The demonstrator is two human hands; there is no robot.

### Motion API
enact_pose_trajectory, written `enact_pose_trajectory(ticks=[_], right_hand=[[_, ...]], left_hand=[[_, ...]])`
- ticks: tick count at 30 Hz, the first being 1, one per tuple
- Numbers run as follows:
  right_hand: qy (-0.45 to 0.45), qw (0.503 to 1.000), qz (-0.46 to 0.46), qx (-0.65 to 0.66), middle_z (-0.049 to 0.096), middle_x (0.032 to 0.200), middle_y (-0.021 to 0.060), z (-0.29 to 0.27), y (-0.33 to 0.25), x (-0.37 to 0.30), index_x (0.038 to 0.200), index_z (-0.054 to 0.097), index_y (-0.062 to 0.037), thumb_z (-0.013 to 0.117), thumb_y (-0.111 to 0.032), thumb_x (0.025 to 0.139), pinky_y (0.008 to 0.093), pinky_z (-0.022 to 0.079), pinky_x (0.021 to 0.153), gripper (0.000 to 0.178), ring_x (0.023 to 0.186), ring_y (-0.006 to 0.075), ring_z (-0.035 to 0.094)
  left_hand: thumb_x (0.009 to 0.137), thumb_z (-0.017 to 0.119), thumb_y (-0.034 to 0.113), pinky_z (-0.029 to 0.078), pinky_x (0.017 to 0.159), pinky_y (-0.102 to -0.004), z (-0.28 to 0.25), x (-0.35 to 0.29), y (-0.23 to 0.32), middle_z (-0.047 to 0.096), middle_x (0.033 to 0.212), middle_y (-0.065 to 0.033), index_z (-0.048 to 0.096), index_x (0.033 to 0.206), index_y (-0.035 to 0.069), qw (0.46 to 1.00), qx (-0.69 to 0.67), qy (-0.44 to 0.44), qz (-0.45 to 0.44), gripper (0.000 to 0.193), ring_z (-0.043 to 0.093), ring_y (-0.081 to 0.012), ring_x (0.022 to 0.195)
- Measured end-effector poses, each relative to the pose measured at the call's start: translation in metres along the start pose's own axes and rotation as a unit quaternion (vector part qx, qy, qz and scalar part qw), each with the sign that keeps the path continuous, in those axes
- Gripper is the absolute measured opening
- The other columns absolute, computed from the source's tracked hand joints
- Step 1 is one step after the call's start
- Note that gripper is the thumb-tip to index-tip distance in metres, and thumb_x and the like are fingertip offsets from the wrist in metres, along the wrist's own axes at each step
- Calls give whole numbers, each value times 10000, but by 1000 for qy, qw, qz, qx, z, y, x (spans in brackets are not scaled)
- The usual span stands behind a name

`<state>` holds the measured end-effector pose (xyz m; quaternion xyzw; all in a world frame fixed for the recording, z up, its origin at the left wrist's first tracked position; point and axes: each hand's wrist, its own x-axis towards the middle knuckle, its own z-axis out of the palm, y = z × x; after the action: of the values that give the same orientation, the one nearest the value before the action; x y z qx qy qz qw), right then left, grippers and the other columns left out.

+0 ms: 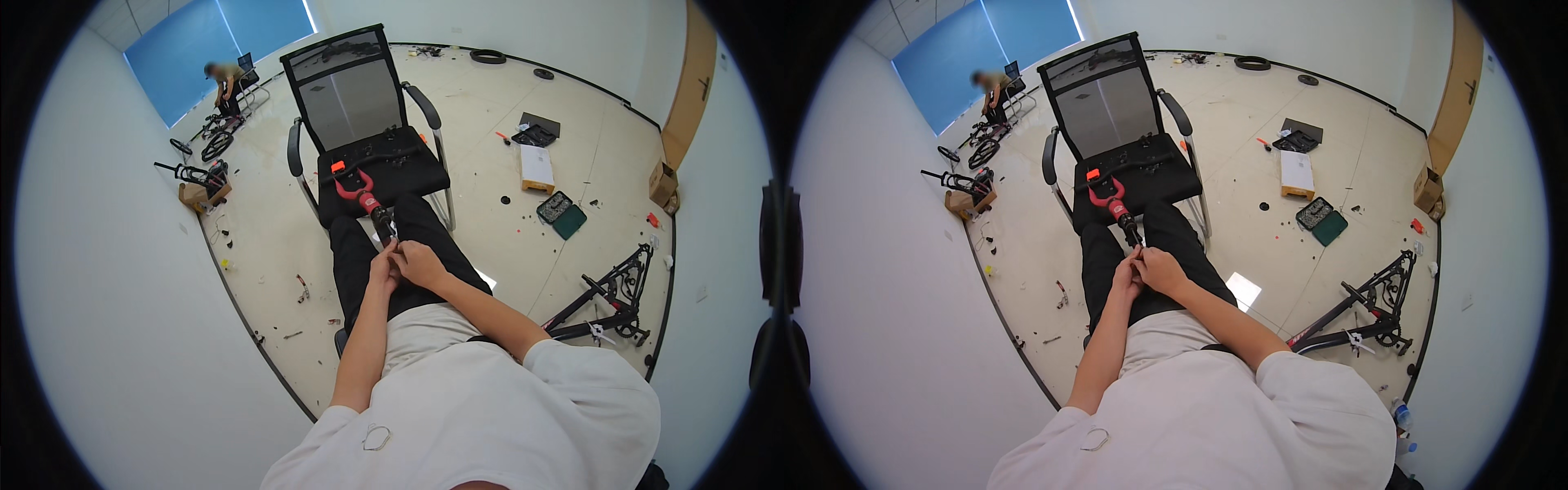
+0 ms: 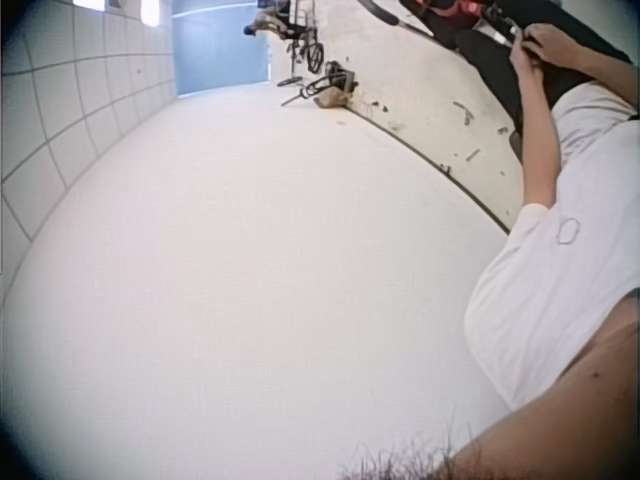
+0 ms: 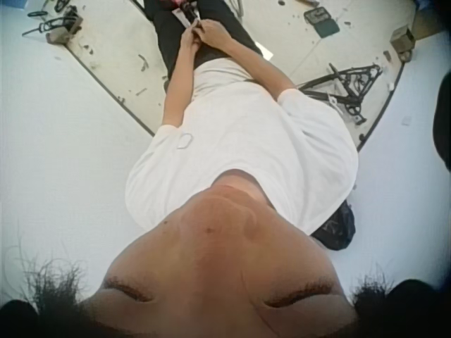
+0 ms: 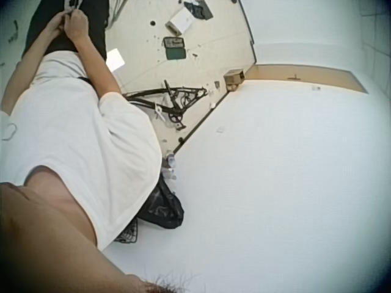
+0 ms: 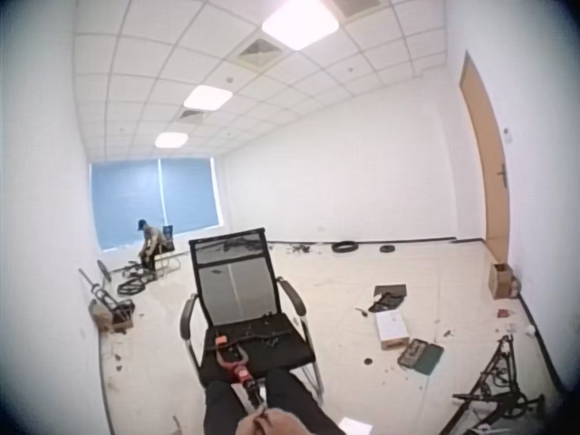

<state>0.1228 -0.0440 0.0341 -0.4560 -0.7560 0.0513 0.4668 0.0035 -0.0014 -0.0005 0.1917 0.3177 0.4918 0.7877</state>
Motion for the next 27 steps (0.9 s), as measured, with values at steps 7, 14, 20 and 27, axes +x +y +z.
enact_pose_trajectory(ticks=[7,14,20,27], right_hand=[[-23,765,434,476,641,813,149,-13,-2,0,961,567,48,692,-255,818,309,562,615,358,680,210,662],[-104,717,458,515,601,698,68,-7,-2,-3,903,581,15,594,-267,882,254,506,474,283,550,146,602],[-38,681,480,551,501,610,-10,6,8,-1,803,578,-49,587,-213,871,217,309,386,178,458,66,431],[-68,596,484,637,359,555,-50,4,5,4,737,496,-117,550,-261,907,227,282,420,230,441,65,309]], left_hand=[[826,689,197,461,516,-259,-1,-3,4,605,742,-32,613,895,65,999,28,-25,-12,167,587,-156,626],[857,645,291,374,443,-232,1,-6,7,567,701,-3,623,848,115,995,94,4,-15,177,508,-117,558],[833,678,209,448,575,-277,8,-10,3,604,739,-10,638,884,79,995,89,25,30,146,571,-134,656],[845,662,158,478,578,-284,3,-4,2,618,776,-20,639,902,57,997,60,5,46,119,589,-134,666]])
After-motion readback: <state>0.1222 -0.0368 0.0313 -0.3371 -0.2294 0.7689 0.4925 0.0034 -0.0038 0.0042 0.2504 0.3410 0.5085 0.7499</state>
